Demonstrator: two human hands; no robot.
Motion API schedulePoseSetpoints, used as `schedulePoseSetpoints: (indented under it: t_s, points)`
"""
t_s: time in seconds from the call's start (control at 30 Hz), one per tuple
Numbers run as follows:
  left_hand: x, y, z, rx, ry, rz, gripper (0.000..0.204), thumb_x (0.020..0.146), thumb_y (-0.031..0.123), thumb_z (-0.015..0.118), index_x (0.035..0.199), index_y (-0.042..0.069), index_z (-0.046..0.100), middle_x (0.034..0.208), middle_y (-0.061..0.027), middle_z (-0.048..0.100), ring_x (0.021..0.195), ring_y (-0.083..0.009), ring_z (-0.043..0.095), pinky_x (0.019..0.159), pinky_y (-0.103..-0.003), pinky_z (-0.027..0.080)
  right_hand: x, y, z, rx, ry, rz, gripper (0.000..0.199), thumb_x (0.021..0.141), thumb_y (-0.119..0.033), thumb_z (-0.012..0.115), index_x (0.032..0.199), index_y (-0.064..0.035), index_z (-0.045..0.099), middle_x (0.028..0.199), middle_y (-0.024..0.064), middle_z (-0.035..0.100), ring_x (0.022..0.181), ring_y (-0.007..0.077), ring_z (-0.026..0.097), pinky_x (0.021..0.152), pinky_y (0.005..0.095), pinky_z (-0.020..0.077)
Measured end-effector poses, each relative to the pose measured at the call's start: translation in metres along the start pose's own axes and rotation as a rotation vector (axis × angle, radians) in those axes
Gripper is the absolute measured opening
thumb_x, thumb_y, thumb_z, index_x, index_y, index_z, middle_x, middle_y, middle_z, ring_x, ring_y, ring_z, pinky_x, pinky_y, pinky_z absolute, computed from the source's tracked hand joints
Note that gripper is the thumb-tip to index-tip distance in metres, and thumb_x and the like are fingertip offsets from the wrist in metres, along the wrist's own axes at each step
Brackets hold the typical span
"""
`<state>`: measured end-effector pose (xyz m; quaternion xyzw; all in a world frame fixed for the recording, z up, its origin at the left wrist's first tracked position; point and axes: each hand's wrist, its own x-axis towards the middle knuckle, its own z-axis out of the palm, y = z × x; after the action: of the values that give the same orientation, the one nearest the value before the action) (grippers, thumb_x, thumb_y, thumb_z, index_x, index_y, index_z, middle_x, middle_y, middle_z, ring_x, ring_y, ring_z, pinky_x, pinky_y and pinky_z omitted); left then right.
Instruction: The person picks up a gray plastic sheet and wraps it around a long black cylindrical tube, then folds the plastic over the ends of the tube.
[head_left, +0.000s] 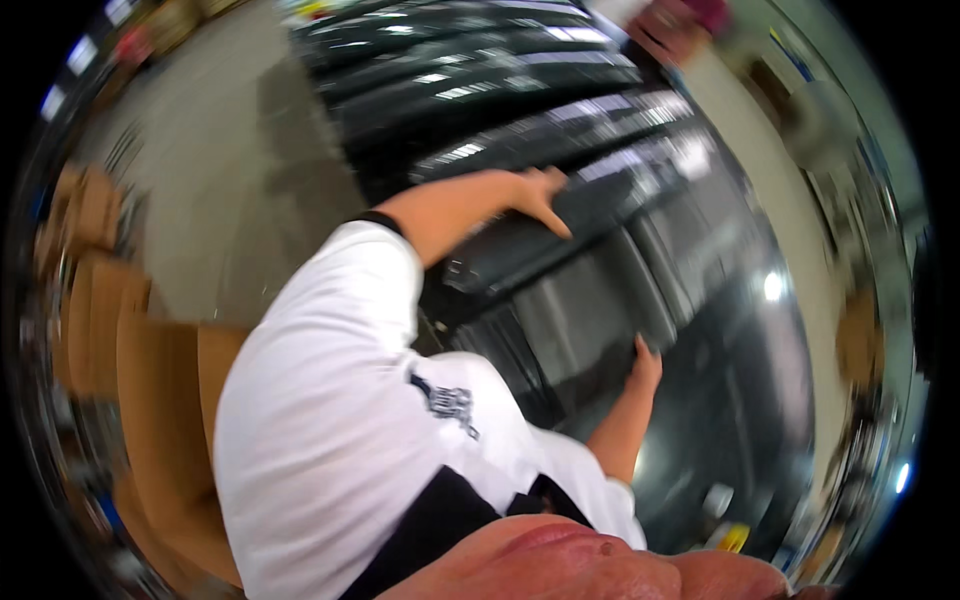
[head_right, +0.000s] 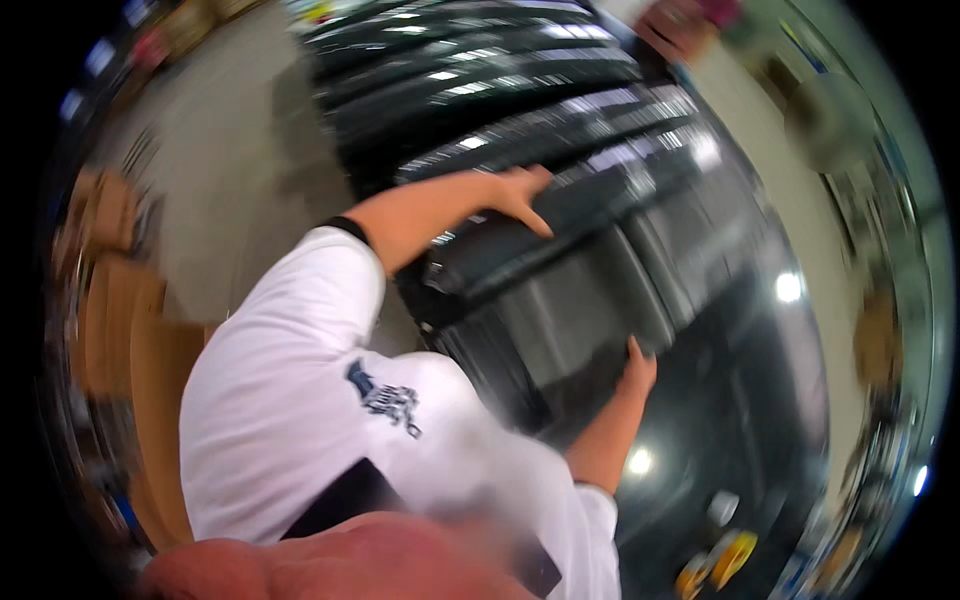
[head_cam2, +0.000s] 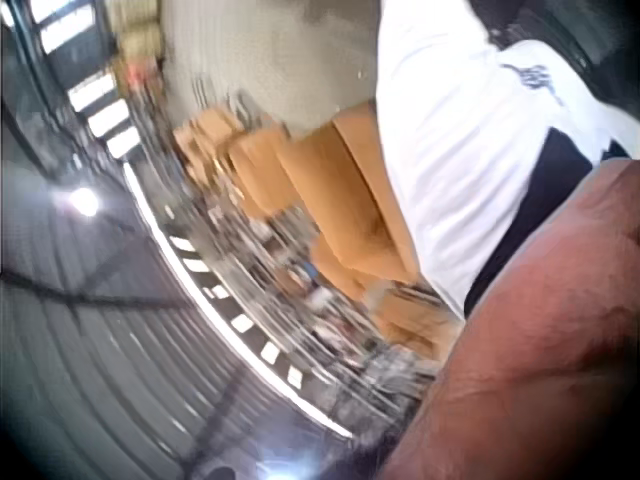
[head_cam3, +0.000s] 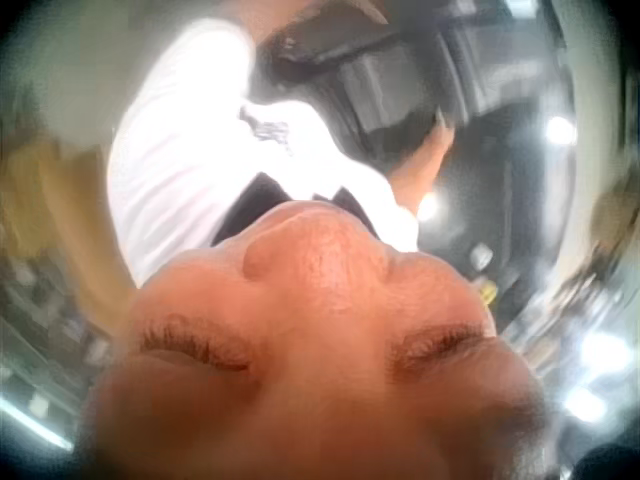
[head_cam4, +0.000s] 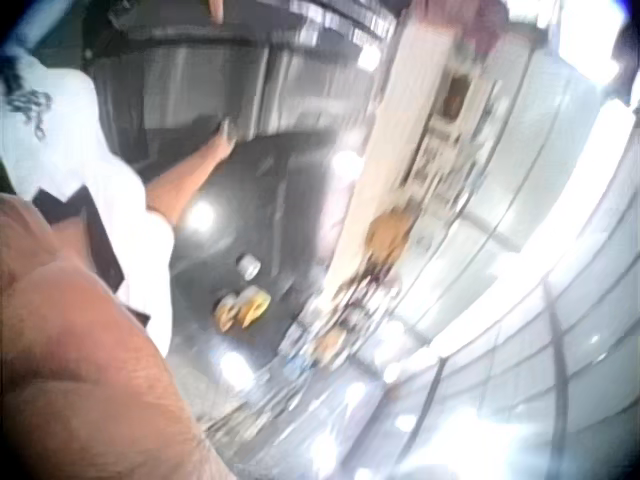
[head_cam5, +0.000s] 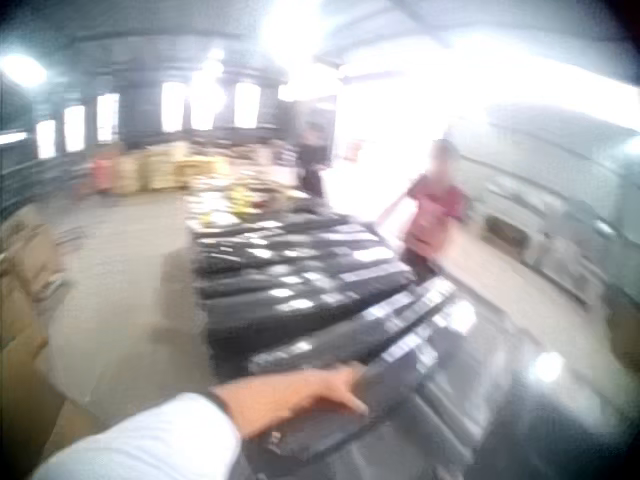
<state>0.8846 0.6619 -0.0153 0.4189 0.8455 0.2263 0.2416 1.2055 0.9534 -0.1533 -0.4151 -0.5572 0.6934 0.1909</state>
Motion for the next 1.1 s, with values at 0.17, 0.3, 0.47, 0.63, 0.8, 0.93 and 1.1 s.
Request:
schedulePoseSetpoints:
  t_s: [0.17,0.3,0.47,0.63,0.8,0.93,1.1]
  points:
    - [0.009,-0.012,0.02,-0.373,-0.017,-0.256,0.128,0.064,0.052,0.084,0.153,-0.003,0.009,0.153,-0.0258,0.029,0.141,-0.0312,0.032,0.115,-0.036,0.027,-0.023,0.015,-0.01,-0.16,0.239,-0.085,0.035,0.083,-0.013,0.073,0.113,0.0029,0.063,0.104,0.0113,0.068,0.093,0.0218,0.063,0.083,0.0355,0.0496]
    - [0.014,-0.023,0.016,-0.539,-0.09,-0.229,0.136,0.058,0.04,0.09,0.153,-0.003,0.003,0.15,-0.0255,0.034,0.137,-0.0315,0.037,0.113,-0.037,0.03,-0.043,0.011,-0.028,-0.111,0.324,-0.004,0.035,0.083,-0.013,0.072,0.112,0.0043,0.062,0.103,0.013,0.068,0.093,0.0221,0.064,0.082,0.0353,0.05]
    - [0.026,-0.017,0.014,-0.806,-0.2,-0.3,0.123,0.063,0.034,0.089,0.153,0.002,0.011,0.143,-0.0224,0.043,0.127,-0.0299,0.049,0.103,-0.042,0.042,-0.044,0.023,-0.049,-0.365,0.34,0.054,0.053,0.08,-0.019,0.075,0.121,0.0089,0.054,0.118,0.0208,0.062,0.109,0.03,0.06,0.091,0.0368,0.0475]
    - [0.028,-0.008,0.021,-0.703,-0.205,-0.214,0.117,0.063,0.035,0.09,0.149,0.0,0.019,0.14,-0.0213,0.046,0.128,-0.0305,0.048,0.104,-0.042,0.042,-0.021,0.012,-0.038,-0.623,0.154,0.043,0.061,0.079,-0.028,0.076,0.123,0.0073,0.053,0.121,0.0239,0.06,0.115,0.0323,0.058,0.094,0.0389,0.0468]
    - [0.033,-0.006,0.039,-0.412,-0.085,-0.112,0.121,0.064,0.037,0.089,0.151,0.0,0.013,0.142,-0.0214,0.043,0.13,-0.0314,0.045,0.107,-0.042,0.039,0.004,-0.009,-0.066,-0.67,0.094,0.071,0.066,0.079,-0.032,0.076,0.128,0.0033,0.051,0.127,0.023,0.058,0.12,0.0365,0.056,0.096,0.0421,0.0459]
    - [0.012,-0.015,0.031,-0.837,-0.169,-0.149,0.124,0.066,0.035,0.088,0.153,0.003,0.007,0.143,-0.0208,0.041,0.13,-0.0318,0.045,0.107,-0.044,0.038,-0.077,-0.067,0.017,-1.381,0.55,0.0,0.075,0.079,-0.038,0.075,0.138,-0.0044,0.042,0.137,0.0184,0.05,0.122,0.0404,0.051,0.1,0.0467,0.0427]
    - [0.016,-0.013,0.043,-0.967,-0.263,-0.102,0.117,0.066,0.03,0.089,0.15,-0.001,0.014,0.137,-0.0221,0.046,0.121,-0.0294,0.052,0.1,-0.04,0.045,-0.082,-0.04,0.131,-0.382,0.033,-0.408,0.062,0.087,-0.039,0.069,0.129,0.0021,0.052,0.121,0.0163,0.061,0.113,0.0263,0.058,0.094,0.0372,0.0462]
